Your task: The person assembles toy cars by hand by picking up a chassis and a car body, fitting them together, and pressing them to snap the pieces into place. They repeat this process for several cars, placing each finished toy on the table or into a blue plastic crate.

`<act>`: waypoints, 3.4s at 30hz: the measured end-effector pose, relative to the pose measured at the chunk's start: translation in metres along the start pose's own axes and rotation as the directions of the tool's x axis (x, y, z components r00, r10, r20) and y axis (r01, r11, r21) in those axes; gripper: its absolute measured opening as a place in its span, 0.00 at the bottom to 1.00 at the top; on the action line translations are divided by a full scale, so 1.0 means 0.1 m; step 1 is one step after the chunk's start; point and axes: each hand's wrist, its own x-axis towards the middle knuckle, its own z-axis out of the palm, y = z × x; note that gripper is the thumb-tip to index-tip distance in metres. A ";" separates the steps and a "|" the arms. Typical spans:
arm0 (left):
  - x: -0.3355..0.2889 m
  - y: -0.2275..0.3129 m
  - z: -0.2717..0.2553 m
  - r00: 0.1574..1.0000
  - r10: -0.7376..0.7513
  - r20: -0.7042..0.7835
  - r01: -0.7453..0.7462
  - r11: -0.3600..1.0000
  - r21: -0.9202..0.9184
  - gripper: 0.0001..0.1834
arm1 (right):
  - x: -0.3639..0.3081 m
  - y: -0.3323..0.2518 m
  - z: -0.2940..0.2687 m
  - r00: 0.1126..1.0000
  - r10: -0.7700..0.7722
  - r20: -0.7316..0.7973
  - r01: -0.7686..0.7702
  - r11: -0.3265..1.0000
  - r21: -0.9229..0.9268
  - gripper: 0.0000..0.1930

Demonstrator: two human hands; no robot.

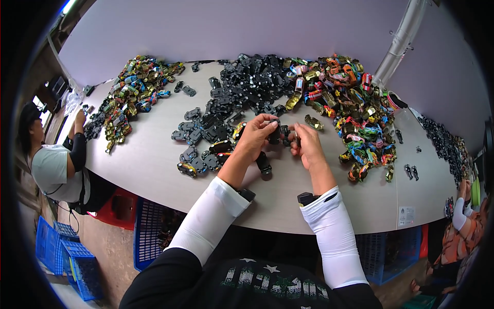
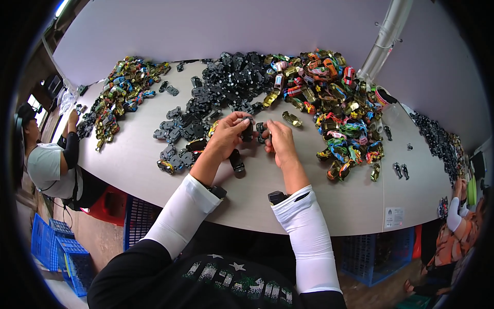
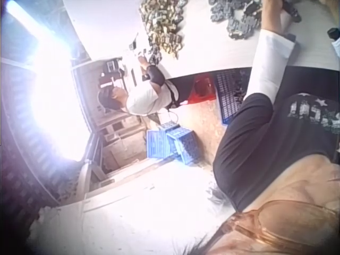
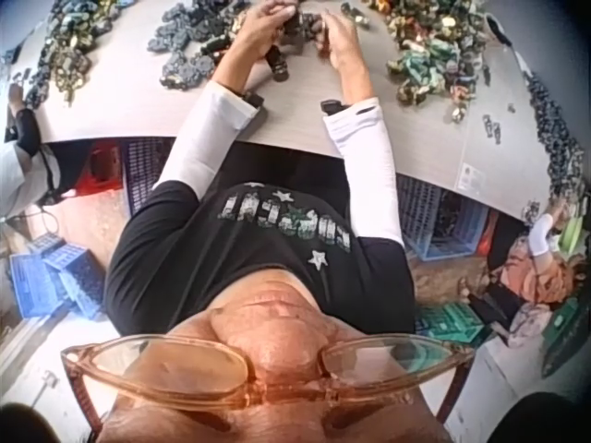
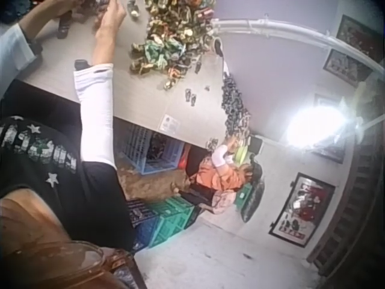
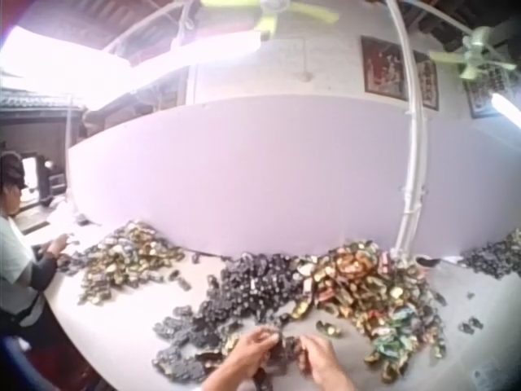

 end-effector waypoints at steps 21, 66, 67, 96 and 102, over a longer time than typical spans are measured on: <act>-0.02 -0.11 0.09 0.989 0.128 0.078 -0.148 0.902 0.406 0.06 | -0.14 -0.12 0.07 0.978 0.030 0.207 -0.063 0.986 0.153 0.06; 0.08 -0.12 0.06 0.914 0.406 0.009 -0.381 0.851 0.361 0.17 | -0.05 0.09 0.16 0.656 -0.741 0.147 0.700 0.523 -0.487 0.10; 0.07 -0.14 0.03 0.913 0.408 0.008 -0.383 0.849 0.365 0.17 | -0.10 0.07 0.18 0.654 -0.742 0.147 0.702 0.523 -0.483 0.10; 0.08 -0.19 -0.01 0.970 0.244 -0.018 -0.209 0.864 0.458 0.15 | 0.07 0.20 0.08 0.686 -0.728 0.008 0.579 0.540 -0.611 0.13; 0.04 -0.05 0.14 0.980 0.195 -0.032 -0.160 0.876 0.454 0.14 | 0.11 0.17 0.00 0.744 -0.669 -0.012 0.505 0.573 -0.646 0.13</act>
